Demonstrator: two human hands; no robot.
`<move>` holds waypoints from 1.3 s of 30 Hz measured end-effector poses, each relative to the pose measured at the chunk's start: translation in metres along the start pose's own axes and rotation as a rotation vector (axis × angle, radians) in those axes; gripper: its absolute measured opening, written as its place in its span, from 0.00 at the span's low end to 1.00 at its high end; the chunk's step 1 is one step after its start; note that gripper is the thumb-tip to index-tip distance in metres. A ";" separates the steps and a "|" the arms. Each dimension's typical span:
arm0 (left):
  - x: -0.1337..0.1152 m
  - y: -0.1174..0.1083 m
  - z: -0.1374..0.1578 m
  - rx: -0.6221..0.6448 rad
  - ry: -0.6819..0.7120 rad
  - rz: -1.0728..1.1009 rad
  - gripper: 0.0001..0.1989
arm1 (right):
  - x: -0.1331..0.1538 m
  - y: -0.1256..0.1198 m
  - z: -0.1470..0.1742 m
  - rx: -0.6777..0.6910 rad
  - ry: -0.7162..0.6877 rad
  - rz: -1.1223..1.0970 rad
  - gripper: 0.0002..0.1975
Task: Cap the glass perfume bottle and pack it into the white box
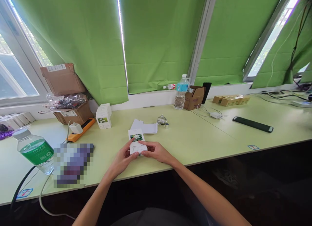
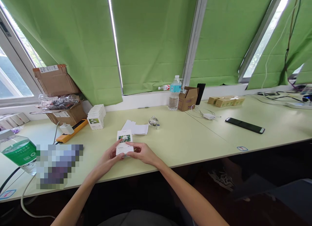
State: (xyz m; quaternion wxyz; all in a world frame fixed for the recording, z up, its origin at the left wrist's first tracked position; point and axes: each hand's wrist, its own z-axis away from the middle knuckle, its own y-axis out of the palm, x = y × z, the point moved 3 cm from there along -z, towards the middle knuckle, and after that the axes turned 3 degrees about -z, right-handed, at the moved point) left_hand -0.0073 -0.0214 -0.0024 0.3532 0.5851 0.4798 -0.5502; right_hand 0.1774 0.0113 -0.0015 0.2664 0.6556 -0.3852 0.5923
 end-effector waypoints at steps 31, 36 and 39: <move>0.000 -0.002 -0.002 -0.018 0.017 -0.041 0.30 | -0.002 -0.001 0.000 -0.026 -0.016 0.043 0.29; 0.001 -0.002 -0.002 -0.056 0.033 0.007 0.35 | -0.002 0.000 0.000 -0.023 -0.056 0.071 0.30; 0.004 -0.002 -0.002 -0.090 0.020 0.067 0.42 | -0.001 0.001 0.001 -0.031 -0.070 0.081 0.32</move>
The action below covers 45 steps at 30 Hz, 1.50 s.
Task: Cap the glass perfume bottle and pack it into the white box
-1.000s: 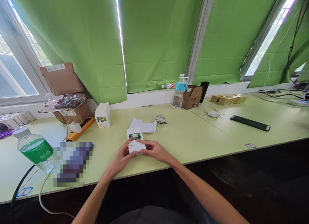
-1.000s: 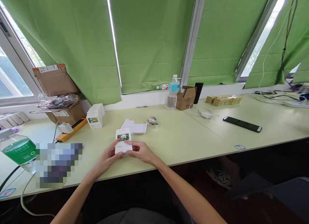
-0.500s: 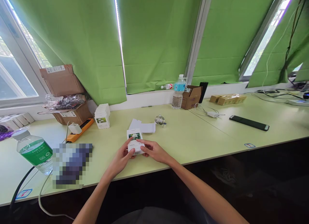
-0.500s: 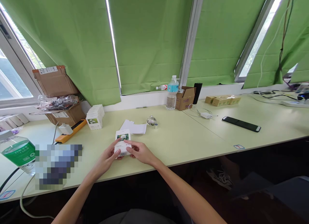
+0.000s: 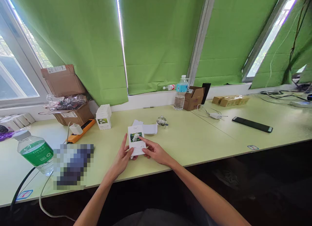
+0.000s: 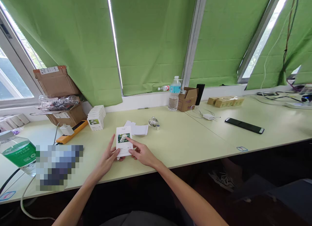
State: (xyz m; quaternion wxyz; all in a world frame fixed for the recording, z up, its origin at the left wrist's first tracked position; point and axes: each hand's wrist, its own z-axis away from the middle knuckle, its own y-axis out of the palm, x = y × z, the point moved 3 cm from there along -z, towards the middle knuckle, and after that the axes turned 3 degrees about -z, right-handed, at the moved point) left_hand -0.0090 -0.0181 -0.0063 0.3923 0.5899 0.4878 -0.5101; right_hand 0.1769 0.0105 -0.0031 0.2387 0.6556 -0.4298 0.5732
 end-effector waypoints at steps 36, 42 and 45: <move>-0.001 -0.021 -0.005 -0.194 0.016 -0.142 0.27 | -0.008 0.001 -0.004 -0.024 0.036 0.012 0.24; -0.009 -0.036 -0.004 -0.296 0.093 -0.304 0.23 | -0.011 -0.001 -0.001 -0.050 0.094 0.046 0.20; -0.014 -0.047 -0.001 -0.445 0.110 -0.449 0.23 | -0.011 -0.001 -0.001 -0.046 0.105 0.062 0.19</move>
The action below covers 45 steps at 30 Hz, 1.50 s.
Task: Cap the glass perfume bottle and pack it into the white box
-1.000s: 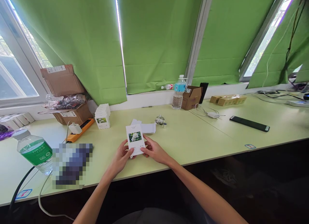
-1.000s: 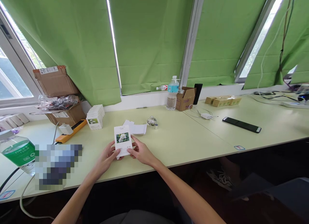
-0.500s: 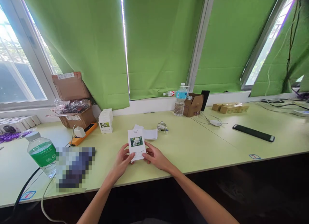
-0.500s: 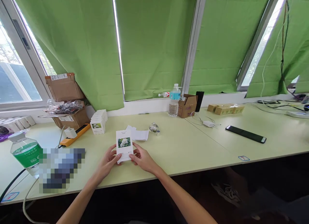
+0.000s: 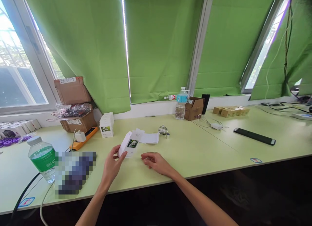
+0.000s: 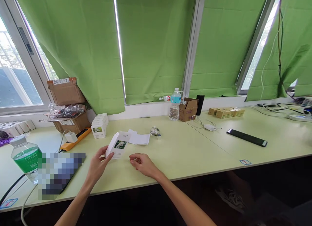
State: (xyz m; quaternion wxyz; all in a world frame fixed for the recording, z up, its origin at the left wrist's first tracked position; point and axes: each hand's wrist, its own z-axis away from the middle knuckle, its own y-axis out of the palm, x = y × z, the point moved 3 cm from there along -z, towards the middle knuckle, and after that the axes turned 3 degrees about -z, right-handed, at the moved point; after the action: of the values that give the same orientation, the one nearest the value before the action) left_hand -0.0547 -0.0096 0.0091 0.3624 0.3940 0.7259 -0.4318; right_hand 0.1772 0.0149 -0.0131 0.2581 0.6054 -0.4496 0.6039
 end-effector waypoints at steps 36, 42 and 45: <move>0.006 -0.001 0.003 -0.202 0.265 -0.622 0.20 | 0.004 0.000 0.002 -0.060 -0.079 0.168 0.17; 0.009 0.039 0.022 0.208 0.250 -0.537 0.26 | 0.016 -0.005 0.002 -0.213 -0.316 0.510 0.14; 0.017 0.046 0.024 0.312 0.265 -0.550 0.29 | 0.017 -0.016 0.000 -0.265 -0.390 0.663 0.15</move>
State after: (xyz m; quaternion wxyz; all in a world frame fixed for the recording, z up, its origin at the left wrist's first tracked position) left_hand -0.0167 -0.0127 -0.0297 0.0706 0.2869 0.7709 -0.5643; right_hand 0.1882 0.0186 0.0067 0.0352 0.4921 -0.7350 0.4652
